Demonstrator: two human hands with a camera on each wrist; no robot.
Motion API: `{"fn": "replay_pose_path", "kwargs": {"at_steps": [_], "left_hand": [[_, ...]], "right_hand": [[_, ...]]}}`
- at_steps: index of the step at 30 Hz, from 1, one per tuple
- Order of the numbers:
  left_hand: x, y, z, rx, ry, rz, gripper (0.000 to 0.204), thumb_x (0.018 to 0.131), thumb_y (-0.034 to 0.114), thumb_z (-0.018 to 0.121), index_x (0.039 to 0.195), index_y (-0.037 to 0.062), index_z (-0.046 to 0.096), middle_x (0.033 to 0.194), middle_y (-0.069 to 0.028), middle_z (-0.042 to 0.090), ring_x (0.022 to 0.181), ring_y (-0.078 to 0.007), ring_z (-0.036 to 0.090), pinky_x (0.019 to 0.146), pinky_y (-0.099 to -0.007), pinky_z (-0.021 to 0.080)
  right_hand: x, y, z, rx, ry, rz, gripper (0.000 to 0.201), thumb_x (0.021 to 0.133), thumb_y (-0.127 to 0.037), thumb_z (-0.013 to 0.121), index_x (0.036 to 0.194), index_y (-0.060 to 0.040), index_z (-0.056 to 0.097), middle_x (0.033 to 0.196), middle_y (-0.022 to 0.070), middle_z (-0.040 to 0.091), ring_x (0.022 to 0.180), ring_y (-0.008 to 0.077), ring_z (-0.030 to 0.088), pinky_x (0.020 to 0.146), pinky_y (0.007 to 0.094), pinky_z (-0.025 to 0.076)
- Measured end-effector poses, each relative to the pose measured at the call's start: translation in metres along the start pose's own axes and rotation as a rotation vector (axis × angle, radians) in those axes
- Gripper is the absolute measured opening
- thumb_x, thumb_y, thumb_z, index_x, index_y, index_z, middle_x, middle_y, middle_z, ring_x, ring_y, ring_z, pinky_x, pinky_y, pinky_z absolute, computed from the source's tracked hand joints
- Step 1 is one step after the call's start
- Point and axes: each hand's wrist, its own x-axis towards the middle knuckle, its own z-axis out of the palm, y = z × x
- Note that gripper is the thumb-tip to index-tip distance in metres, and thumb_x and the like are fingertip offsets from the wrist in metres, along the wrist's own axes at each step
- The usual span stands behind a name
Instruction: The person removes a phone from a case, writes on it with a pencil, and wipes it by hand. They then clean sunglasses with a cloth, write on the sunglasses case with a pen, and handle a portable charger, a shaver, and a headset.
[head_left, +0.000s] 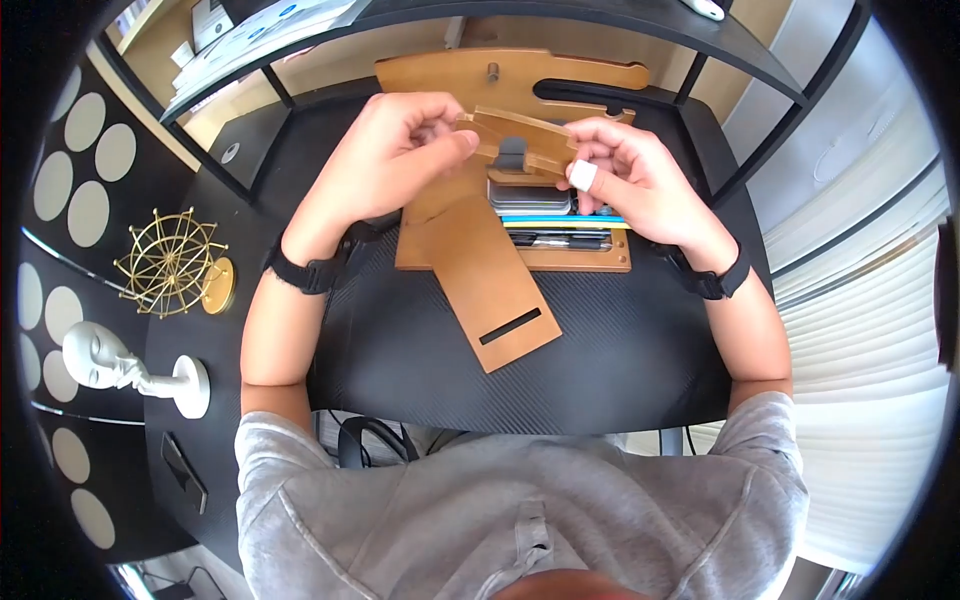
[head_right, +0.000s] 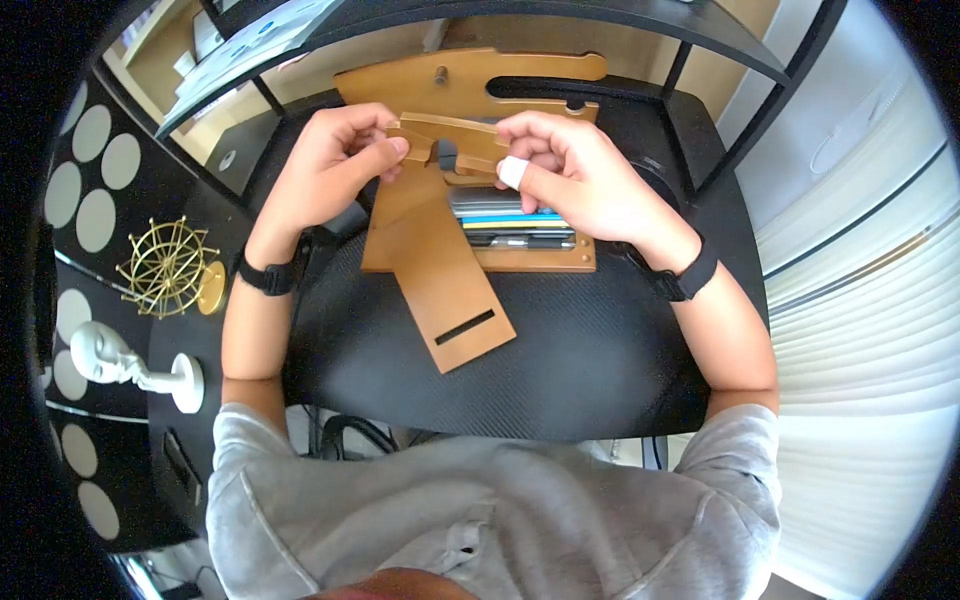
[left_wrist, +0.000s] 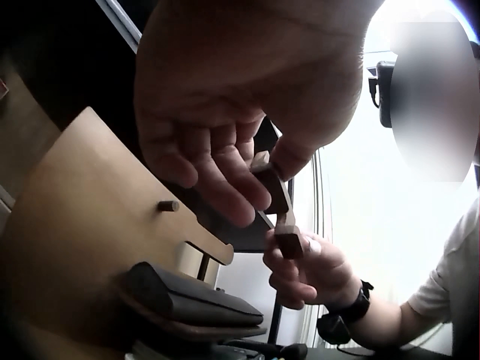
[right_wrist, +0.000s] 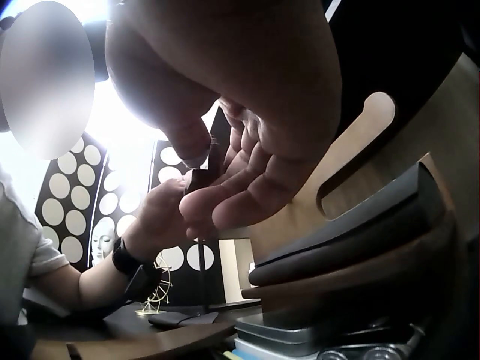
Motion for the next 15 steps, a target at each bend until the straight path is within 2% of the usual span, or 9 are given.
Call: {"fn": "replay_pose_path", "kwargs": {"at_steps": [2,3,6,7,10,13,15], "left_hand": [[0.000,0.000,-0.005,0.016,-0.048,-0.033,0.015,0.099,0.011,0.066,0.092,-0.0011,0.063,0.075,-0.0003,0.066,0.071,-0.0061,0.065,0.065,-0.0225,0.052],[0.000,0.001,-0.005,-0.002,-0.051,-0.032,0.016,0.100,0.012,0.066,0.091,-0.0007,0.062,0.074,-0.0002,0.065,0.071,-0.0059,0.065,0.065,-0.0224,0.052],[0.000,0.002,0.001,-0.069,-0.056,-0.068,0.019,0.100,0.014,0.066,0.088,0.0009,0.062,0.073,0.0000,0.066,0.069,-0.0054,0.064,0.063,-0.0222,0.051],[0.000,0.003,0.005,-0.093,-0.059,-0.086,0.020,0.100,0.015,0.066,0.087,0.0015,0.061,0.072,0.0001,0.066,0.068,-0.0053,0.064,0.062,-0.0221,0.051],[-0.004,0.010,0.021,-0.217,-0.106,-0.070,0.022,0.101,0.017,0.067,0.085,0.0025,0.061,0.071,-0.0003,0.068,0.065,-0.0052,0.064,0.059,-0.0219,0.050],[-0.004,0.010,0.027,-0.239,-0.091,-0.072,0.025,0.102,0.018,0.067,0.083,0.0035,0.060,0.070,-0.0007,0.068,0.062,-0.0054,0.063,0.057,-0.0215,0.049],[-0.002,0.011,0.028,-0.282,-0.085,-0.092,0.026,0.102,0.018,0.067,0.082,0.0035,0.060,0.069,-0.0009,0.068,0.061,-0.0056,0.062,0.057,-0.0216,0.048]], "right_hand": [[-0.001,0.004,0.006,-0.040,-0.011,-0.010,0.044,0.101,-0.015,0.068,0.137,0.0061,0.053,0.100,0.0055,0.068,0.074,0.0078,0.063,0.070,0.0245,0.054],[-0.001,0.004,0.010,-0.099,-0.011,-0.014,0.050,0.096,-0.013,0.073,0.140,0.0019,0.053,0.107,0.0108,0.069,0.072,0.0109,0.064,0.067,0.0256,0.054],[-0.007,-0.016,0.021,-0.572,0.067,-0.140,0.057,0.091,-0.011,0.077,0.142,-0.0038,0.053,0.111,0.0168,0.068,0.072,0.0156,0.066,0.063,0.0277,0.054],[-0.007,-0.009,0.023,-0.577,0.133,-0.183,0.064,0.086,-0.012,0.080,0.144,-0.0074,0.052,0.115,0.0200,0.067,0.072,0.0195,0.067,0.060,0.0305,0.054],[-0.006,-0.009,0.024,-0.639,0.219,-0.360,0.064,0.085,-0.014,0.081,0.143,-0.0058,0.054,0.114,0.0164,0.067,0.078,0.0231,0.068,0.064,0.0331,0.055],[-0.001,-0.005,0.011,-0.871,0.150,-0.570,0.062,0.084,-0.015,0.081,0.140,-0.0045,0.057,0.112,0.0139,0.066,0.082,0.0280,0.067,0.068,0.0359,0.056],[-0.003,-0.009,0.016,-0.828,0.185,-0.547,0.060,0.084,-0.013,0.081,0.139,-0.0037,0.059,0.111,0.0134,0.065,0.084,0.0305,0.067,0.070,0.0370,0.056]]}}
